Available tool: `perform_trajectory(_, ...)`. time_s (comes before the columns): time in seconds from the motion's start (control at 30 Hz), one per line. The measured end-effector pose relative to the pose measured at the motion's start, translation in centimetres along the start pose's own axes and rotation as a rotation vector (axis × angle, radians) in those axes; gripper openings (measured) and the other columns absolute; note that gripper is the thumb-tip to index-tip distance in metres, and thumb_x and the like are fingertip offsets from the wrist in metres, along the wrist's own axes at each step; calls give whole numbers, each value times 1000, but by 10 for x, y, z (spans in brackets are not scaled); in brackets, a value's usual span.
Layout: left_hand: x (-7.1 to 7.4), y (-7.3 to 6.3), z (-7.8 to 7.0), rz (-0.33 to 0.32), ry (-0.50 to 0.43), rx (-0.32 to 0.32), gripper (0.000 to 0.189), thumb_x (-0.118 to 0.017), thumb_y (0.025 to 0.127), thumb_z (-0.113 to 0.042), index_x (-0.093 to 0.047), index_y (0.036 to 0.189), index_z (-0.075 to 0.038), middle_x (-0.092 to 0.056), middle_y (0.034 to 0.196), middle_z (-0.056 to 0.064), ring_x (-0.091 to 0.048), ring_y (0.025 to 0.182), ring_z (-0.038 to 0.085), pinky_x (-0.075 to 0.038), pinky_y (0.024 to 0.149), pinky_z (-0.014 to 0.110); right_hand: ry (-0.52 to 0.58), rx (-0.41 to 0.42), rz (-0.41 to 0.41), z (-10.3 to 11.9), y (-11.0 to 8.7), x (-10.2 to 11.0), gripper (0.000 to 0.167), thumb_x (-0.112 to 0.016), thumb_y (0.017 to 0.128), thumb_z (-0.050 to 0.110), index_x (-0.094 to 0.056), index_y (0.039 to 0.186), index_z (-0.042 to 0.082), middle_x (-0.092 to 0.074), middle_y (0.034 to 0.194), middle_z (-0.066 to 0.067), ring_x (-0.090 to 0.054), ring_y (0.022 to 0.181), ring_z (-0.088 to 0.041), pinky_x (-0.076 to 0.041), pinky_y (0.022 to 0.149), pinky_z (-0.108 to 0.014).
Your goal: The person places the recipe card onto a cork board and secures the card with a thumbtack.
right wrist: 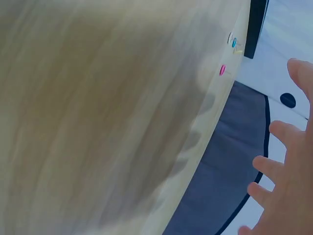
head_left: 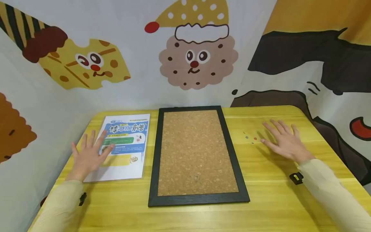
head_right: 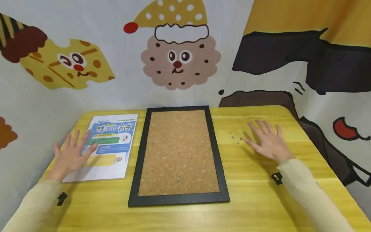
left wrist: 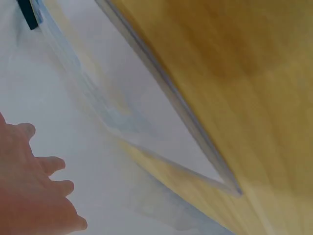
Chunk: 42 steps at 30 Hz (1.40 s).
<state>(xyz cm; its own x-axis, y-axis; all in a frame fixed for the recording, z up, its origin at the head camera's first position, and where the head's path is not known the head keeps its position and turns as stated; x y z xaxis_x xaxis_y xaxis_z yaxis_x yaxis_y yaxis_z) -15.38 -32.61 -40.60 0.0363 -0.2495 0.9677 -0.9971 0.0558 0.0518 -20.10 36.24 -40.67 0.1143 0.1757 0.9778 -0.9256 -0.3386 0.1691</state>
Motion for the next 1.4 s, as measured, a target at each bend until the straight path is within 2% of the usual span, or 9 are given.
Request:
perform_trajectory(0.1,3,2,7,18,-12,16,78,-34,99,-59,1,157,-21,5,155,31,7,137,54,18,94,74,33,3,7,5,5,-1,71,-54,94,49,-31,152,16,-25,152,-23,-25,129,-51,-11,93,-71)
perform_trajectory(0.17,4,2,12,27,-19,30,79,-34,99,-59,1,156,-19,5,154,32,6,137,55,16,93,75,58,4,17,9,8,-2,68,-55,94,48,-34,150,16,-26,151,-23,-29,125,-51,-16,89,-68)
perform_trajectory(0.33,3,1,32,48,-31,75,81,-31,98,-60,1,156,-12,-1,152,36,4,136,57,14,92,77,83,20,26,15,14,-4,65,-56,94,47,-40,147,13,-31,149,-21,-33,123,-49,-18,87,-66)
perform_trajectory(0.57,5,-2,57,138,-84,133,86,-27,99,-60,3,152,2,-2,147,42,2,132,61,18,89,77,95,43,40,20,18,-11,58,-55,96,44,-46,142,10,-40,140,-21,-38,119,-44,-23,85,-60)
perform_trajectory(0.8,6,-1,74,229,-91,146,89,-26,99,-60,5,149,6,2,150,38,0,131,62,15,88,79,121,63,38,25,20,-15,55,-54,97,41,-47,140,7,-42,136,-22,-40,118,-43,-26,81,-54)
perform_trajectory(0.93,7,1,77,286,-108,140,88,-26,100,-59,5,149,7,3,151,36,0,131,62,5,89,81,170,64,49,31,23,-14,53,-51,100,39,-46,141,6,-41,138,-24,-39,121,-43,-26,78,-50)
perform_trajectory(1.1,2,7,71,343,-97,127,92,-27,99,-62,5,149,7,7,151,36,3,132,61,-4,87,81,241,57,50,37,26,-15,51,-49,101,36,-45,140,4,-41,138,-24,-37,123,-44,-27,78,-52)
perform_trajectory(1.23,-6,8,66,343,-47,118,95,-28,98,-64,6,149,9,11,150,37,6,131,62,-6,88,79,258,63,50,38,30,-19,50,-47,102,35,-46,139,2,-44,134,-24,-40,120,-44,-29,80,-54)
perform_trajectory(1.4,-11,5,65,318,-33,126,92,-25,99,-62,6,149,9,10,150,38,5,131,62,-6,88,78,294,57,68,40,34,-25,50,-48,102,34,-46,139,-1,-46,132,-25,-45,113,-42,-29,84,-59)
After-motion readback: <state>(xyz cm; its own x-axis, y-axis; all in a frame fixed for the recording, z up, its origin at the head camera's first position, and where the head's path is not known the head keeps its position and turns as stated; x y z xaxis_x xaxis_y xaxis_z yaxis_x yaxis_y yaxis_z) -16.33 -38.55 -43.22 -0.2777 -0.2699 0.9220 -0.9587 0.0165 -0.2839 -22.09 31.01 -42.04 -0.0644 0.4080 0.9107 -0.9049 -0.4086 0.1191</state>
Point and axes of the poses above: each hand's wrist, its own y-axis towards the middle knuckle, its own x-axis out of the back of the hand, z = x × y, the point moved 1 cm from there along y, towards the middle knuckle
